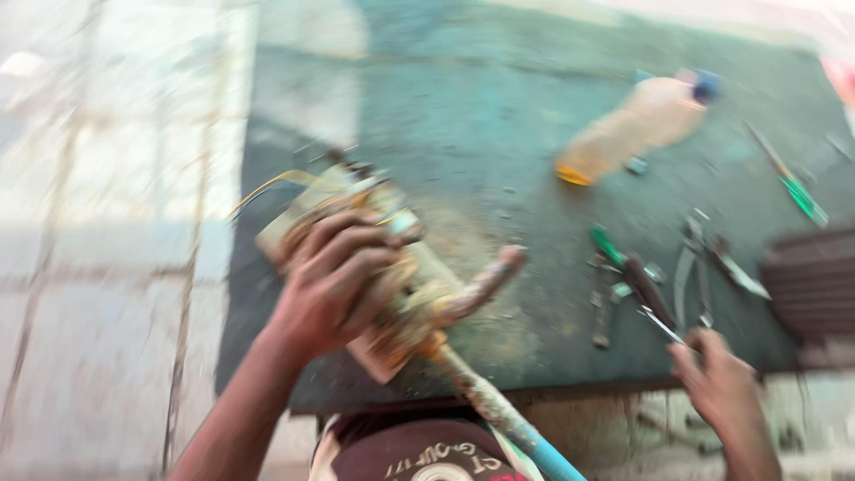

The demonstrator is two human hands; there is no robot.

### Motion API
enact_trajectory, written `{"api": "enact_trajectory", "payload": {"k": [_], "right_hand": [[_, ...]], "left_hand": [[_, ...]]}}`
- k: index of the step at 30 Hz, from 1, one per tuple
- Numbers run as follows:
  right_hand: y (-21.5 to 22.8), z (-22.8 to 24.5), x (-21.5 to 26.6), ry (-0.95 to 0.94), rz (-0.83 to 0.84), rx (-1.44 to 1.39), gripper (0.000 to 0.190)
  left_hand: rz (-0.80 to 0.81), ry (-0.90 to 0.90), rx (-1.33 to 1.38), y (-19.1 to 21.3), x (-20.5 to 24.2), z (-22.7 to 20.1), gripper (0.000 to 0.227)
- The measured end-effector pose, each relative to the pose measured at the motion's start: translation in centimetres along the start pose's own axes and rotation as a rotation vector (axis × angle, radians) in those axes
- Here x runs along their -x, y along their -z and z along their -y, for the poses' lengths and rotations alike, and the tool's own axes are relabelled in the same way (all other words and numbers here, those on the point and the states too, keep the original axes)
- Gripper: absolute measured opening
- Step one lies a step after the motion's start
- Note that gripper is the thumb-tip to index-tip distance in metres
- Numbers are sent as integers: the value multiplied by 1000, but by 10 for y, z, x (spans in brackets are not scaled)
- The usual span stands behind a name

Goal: The person uses a wrench to tighten bolts on a motor component clamped to a wooden block. They adjust the component's position and continue tightening the bolts with the wrench.

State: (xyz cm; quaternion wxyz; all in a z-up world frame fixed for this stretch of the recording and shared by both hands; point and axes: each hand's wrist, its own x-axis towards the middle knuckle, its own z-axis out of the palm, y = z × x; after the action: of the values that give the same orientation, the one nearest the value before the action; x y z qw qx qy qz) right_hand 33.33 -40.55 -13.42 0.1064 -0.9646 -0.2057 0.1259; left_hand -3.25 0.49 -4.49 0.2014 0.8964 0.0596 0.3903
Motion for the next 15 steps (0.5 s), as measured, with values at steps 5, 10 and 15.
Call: {"api": "enact_trajectory", "payload": {"k": [5, 10, 15], "right_hand": [[27, 59, 41, 446, -223, -371, 10], [12, 119, 66, 1037, 327, -1095, 19], [-31, 174, 112, 955, 427, -1144, 15]], "left_hand": [[-359, -18, 78, -12, 25, -32, 8], [-177, 133, 458, -26, 56, -91, 22], [-149, 229, 680, -27, 81, -111, 20]]}}
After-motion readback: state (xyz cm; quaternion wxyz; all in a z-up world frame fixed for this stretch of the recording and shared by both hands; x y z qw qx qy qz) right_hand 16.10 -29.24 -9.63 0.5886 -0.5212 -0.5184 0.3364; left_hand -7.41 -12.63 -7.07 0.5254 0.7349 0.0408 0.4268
